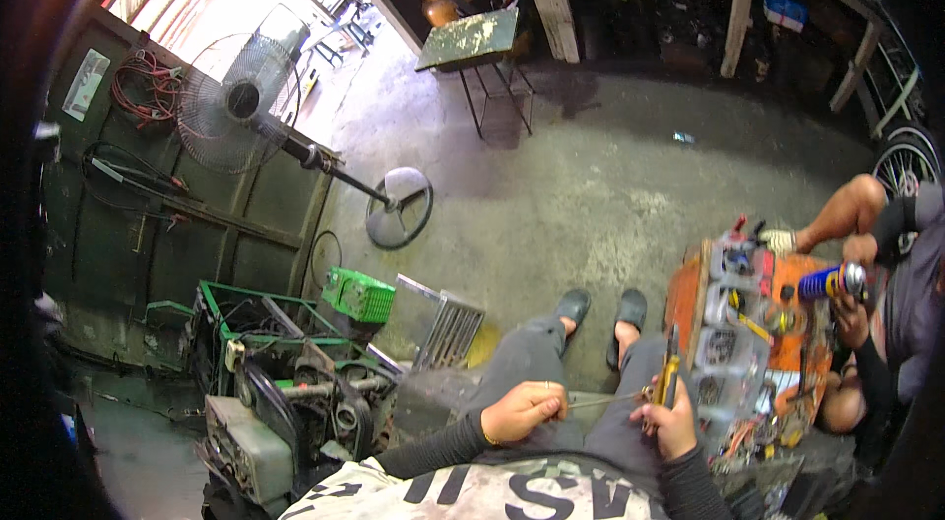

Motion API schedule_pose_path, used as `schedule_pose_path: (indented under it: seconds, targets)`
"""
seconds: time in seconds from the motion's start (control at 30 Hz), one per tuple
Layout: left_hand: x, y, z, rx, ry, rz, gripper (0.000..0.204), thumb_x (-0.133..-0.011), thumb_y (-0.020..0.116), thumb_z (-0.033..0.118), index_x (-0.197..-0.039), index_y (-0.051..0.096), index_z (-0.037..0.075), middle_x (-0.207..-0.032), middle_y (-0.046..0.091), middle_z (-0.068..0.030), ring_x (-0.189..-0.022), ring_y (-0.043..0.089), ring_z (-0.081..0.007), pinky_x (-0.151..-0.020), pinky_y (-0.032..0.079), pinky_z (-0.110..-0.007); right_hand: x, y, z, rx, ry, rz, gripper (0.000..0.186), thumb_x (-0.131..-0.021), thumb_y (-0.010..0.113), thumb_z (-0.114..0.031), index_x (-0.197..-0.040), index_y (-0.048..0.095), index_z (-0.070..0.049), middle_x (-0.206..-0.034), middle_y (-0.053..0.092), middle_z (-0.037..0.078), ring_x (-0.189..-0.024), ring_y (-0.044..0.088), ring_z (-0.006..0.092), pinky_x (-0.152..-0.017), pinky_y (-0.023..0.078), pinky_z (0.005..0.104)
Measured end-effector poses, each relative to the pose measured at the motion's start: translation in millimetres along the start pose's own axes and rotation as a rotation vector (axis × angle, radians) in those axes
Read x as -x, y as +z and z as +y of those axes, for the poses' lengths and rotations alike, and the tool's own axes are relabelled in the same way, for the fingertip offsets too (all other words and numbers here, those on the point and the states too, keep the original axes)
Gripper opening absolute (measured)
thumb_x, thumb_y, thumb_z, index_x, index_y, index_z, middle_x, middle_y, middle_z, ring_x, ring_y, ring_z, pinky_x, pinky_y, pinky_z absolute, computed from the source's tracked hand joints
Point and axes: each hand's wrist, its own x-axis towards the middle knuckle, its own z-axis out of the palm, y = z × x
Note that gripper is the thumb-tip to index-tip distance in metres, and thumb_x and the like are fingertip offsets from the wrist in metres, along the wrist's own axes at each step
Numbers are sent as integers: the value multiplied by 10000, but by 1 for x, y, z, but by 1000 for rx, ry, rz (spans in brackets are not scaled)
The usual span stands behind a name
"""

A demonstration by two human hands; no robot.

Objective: The person sits on the floor and uses pliers and a spray can to clean and adjust a small metal rod with a spring. They repeatedly bend the rod, spray it, and inspect it while handling it with both hands. The workspace includes scattered tools and parts on the floor and a nearby workbench.

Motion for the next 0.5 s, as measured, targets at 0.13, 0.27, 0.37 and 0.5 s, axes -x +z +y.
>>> schedule_pose_path:
  seconds: [0.13, 0.27, 0.37, 0.5]
  targets:
    - [-58, -43, 4, -125, -184, -78, 340, -1019, 461, 254, -885, 612, -19, -856, 594, -101, -837, 590, -231, -797, 472, -341, -58, 6, 4, 74, -19, 111, 486, -718, 586, 73, -1158, 421, -51, -830, 575, 76, -601, 564, 160, -533, 481, 293]
    - [-119, -75, 8, -79, -101, -86, 317, -1015, 469, 268, -934, 618, 1, -1032, 600, -117, -1009, 566, -241, -920, 437, -355, -109, 10, -17, 99, 99, 144, 450, -728, 601, 53, -1117, 413, -69, -784, 564, 76, -513, 537, 162, -439, 434, 292]
    - [-162, -85, 32, 235, -201, 7, 302, -1019, 469, 263, -970, 606, -1, -1054, 608, -93, -1005, 570, -186, -893, 452, -331, -146, -7, -10, 6, 114, 147, 444, -723, 577, 43, -1115, 415, -88, -735, 555, 84, -510, 547, 166, -448, 458, 289]
    - [-221, -86, 31, 568, -340, 63, 282, -1021, 465, 257, -1013, 598, 8, -1006, 622, -61, -936, 590, -136, -861, 466, -289, -172, -8, -38, 65, 280, 159, 450, -704, 596, 47, -1090, 409, -89, -735, 538, 81, -449, 521, 174, -365, 401, 287]
